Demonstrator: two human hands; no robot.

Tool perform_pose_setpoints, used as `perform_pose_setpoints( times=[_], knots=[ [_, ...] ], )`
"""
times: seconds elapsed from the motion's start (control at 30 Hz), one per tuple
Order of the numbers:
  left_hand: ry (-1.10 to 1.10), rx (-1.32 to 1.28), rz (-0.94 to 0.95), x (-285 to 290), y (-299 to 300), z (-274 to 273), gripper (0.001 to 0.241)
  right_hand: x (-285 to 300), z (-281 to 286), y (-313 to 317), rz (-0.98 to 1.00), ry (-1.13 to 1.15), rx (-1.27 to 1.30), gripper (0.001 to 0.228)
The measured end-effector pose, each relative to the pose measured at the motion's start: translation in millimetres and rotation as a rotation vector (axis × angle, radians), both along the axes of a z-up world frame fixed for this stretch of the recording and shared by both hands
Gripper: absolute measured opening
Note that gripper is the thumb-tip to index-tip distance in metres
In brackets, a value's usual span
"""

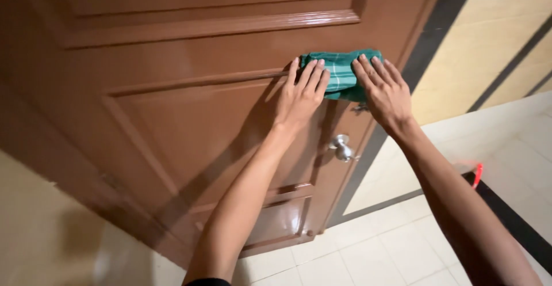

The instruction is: The person picks up a green cloth and wipes the surface of a brown wooden door. They clean the door systematically, moving from the top section down to the bottom, including the area around the doorknob.

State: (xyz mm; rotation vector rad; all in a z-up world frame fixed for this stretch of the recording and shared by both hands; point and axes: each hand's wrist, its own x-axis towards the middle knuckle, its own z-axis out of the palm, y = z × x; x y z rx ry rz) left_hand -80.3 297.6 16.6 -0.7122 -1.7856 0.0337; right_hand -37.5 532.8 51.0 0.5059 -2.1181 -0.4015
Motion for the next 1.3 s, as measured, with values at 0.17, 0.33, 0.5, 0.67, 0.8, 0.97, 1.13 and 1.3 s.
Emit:
perform_pose_setpoints(
  times=[0.17, 0.33, 0.5, 0.67, 0.8, 0.97, 1.13, 1.3],
  knots=[
    [0.004, -0.002, -0.001, -1.9, 40.6, -2.1, 0.04, -13.4, -28.1, 35.5, -0.007, -0.025, -0.081, 0.068],
    [0.001, -0.045, 0.044, 5.2, 28.5, -22.4, 0.04, -20.0, -57.4, 22.0, 0.016, -0.034, -0.115, 0.065],
    [-0.108, -0.056, 0.183, 21.1, 8.6, -60.2, 0.038, -21.6, -91.0, 5.0, 0.046, -0.023, -0.023, 0.071],
    [-0.193, -0.089, 0.271, 32.7, 15.7, -87.9, 0.039, -16.6, -118.6, 9.1, 0.136, -0.144, -0.055, 0.07],
    [-0.251, -0.105, 0.236, 29.7, 22.3, -131.9, 0.042, -12.0, -135.3, 20.7, 0.139, -0.16, 0.007, 0.068],
    [-0.264, -0.073, 0.225, 48.7, 38.6, -140.8, 0.04, -3.2, -154.7, 43.2, 0.144, -0.233, 0.039, 0.066],
    [-0.193, -0.083, 0.144, 40.2, 67.4, -155.7, 0.038, -11.2, -173.1, 73.0, -0.1, -0.169, 0.234, 0.077],
    [-0.282, -0.096, 0.175, 28.7, 103.1, -140.2, 0.043, -15.4, -158.5, 95.8, 0.052, -0.24, -0.053, 0.067]
  ],
)
